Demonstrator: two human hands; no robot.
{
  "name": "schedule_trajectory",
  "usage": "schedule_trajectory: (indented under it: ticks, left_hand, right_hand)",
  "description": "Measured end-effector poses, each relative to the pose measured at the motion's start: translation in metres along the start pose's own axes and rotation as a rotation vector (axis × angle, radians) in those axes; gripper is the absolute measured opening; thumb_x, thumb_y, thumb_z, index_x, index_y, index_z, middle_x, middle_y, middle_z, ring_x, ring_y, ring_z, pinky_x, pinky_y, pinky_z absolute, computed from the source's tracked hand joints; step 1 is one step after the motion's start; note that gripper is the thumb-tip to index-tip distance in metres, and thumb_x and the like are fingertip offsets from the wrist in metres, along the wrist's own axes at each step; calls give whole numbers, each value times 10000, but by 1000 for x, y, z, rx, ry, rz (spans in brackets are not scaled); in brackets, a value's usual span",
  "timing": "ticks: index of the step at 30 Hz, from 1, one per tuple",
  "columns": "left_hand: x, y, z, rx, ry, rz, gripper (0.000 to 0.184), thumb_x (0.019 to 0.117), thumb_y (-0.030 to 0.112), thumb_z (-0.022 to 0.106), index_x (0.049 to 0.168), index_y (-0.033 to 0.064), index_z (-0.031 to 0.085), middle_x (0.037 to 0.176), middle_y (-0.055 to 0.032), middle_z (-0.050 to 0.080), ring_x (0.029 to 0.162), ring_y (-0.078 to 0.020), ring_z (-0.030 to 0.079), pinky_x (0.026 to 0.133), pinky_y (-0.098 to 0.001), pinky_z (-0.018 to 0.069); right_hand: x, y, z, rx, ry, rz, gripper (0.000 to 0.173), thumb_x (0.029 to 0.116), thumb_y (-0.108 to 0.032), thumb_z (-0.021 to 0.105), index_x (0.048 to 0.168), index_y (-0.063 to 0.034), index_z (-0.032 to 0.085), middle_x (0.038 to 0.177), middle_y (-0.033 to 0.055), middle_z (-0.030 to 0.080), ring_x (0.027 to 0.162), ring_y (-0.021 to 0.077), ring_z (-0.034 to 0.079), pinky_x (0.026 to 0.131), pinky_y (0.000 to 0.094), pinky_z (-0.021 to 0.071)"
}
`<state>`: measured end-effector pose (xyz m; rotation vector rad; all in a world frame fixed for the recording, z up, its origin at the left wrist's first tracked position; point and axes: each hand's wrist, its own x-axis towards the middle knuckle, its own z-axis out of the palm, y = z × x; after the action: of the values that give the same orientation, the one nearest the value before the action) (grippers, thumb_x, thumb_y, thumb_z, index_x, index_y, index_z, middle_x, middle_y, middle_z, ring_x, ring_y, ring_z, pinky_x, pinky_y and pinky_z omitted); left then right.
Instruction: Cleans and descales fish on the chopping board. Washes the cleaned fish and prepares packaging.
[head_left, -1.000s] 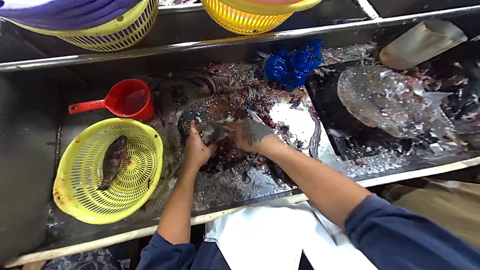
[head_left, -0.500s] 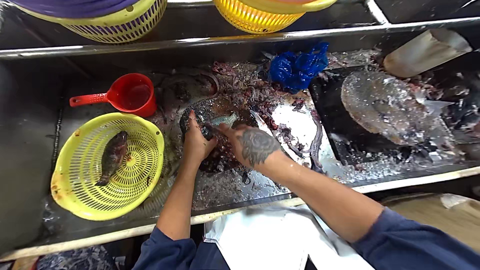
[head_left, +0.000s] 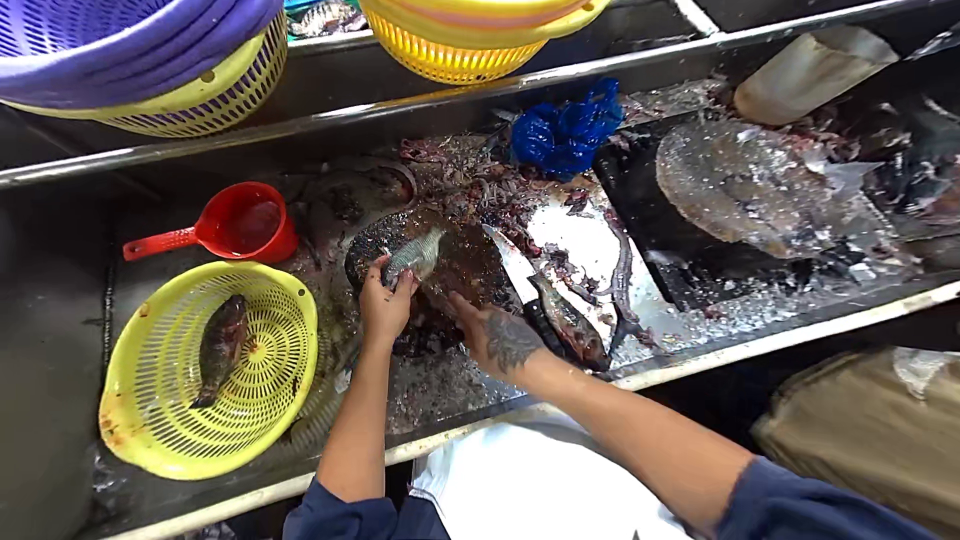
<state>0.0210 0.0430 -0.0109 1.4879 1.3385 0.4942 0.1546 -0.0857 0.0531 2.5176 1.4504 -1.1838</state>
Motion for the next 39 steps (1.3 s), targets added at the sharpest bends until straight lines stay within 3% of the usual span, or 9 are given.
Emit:
schedule_trajectory:
  ticks: [6, 9, 16, 19, 25, 30, 33, 36, 39]
  left_hand:
    - [-6, 0, 18, -172, -22, -112, 483, 981, 247, 701, 1406, 81, 543, 932, -112, 690, 623, -165, 620, 556, -339, 547]
    - [0, 9, 16, -303, -11, -162, 452, 1002, 211, 681, 1392, 48, 521, 803, -99, 657, 510, -132, 544, 462, -278, 479]
    - [0, 11, 23, -475, -150, -257, 395, 1058, 256, 592, 1411, 114, 485, 736, -72, 574, 462, -109, 460, 412, -237, 416]
    - [4, 20, 24, -520, -127, -237, 347, 1053, 205, 599, 1368, 79, 529, 742, -85, 599, 462, -108, 481, 404, -236, 419]
    - [-2, 11, 26, -313, -145, -203, 459, 1063, 319, 580, 1461, 120, 470, 786, -88, 620, 480, -124, 500, 431, -257, 446]
    - [4, 4, 22, -175, -23, -174, 588, 1102, 533, 252, 1137, 60, 599, 680, -63, 539, 502, -166, 507, 474, -333, 471]
    - [3, 4, 30, -210, -25, -184, 689, 1070, 610, 144, 1307, 117, 564, 696, -60, 550, 511, -163, 521, 473, -329, 482]
    - [7, 3, 27, -197, 0, -174, 750, 1059, 636, 104, 1374, 161, 591, 976, -121, 666, 763, -222, 617, 667, -425, 534]
    - [4, 7, 34, -204, -49, -172, 686, 1073, 603, 128, 1358, 154, 561, 776, -74, 588, 518, -162, 506, 469, -325, 456]
  right_hand:
    - [57, 15, -8, 134, 343, -86, 527, 1057, -224, 502, 1568, -205, 374, 1005, 229, 697, 877, 434, 709, 731, 633, 582]
    - [4, 0, 3, 114, 77, -69, 584, 1080, -256, 422, 1640, -204, 265, 1163, 198, 697, 1051, 383, 700, 922, 570, 564]
    - [53, 18, -16, 250, 310, -164, 493, 1067, -216, 492, 1552, -172, 409, 1002, 210, 715, 890, 405, 716, 772, 626, 583]
    - [8, 10, -3, 274, 123, -129, 569, 1083, -227, 425, 1631, -141, 296, 1151, 188, 708, 1054, 345, 701, 970, 537, 547]
    - [59, 30, -26, 261, 261, -215, 452, 1080, -220, 489, 1528, -164, 465, 1073, 213, 726, 959, 399, 721, 847, 631, 569]
    - [20, 16, -30, 282, -8, -291, 452, 1097, -253, 466, 1544, -190, 492, 1222, 172, 708, 1115, 323, 684, 1020, 557, 512]
    - [33, 23, -24, 201, 101, -246, 464, 1079, -228, 488, 1540, -183, 471, 1132, 191, 721, 1026, 367, 709, 922, 601, 551]
    - [9, 8, -31, 101, -3, -273, 492, 1101, -290, 421, 1586, -213, 411, 1234, 183, 692, 1145, 356, 670, 1019, 568, 513]
    - [29, 17, -37, 103, 65, -229, 435, 1082, -250, 476, 1513, -204, 495, 1125, 191, 720, 1047, 386, 700, 923, 612, 539]
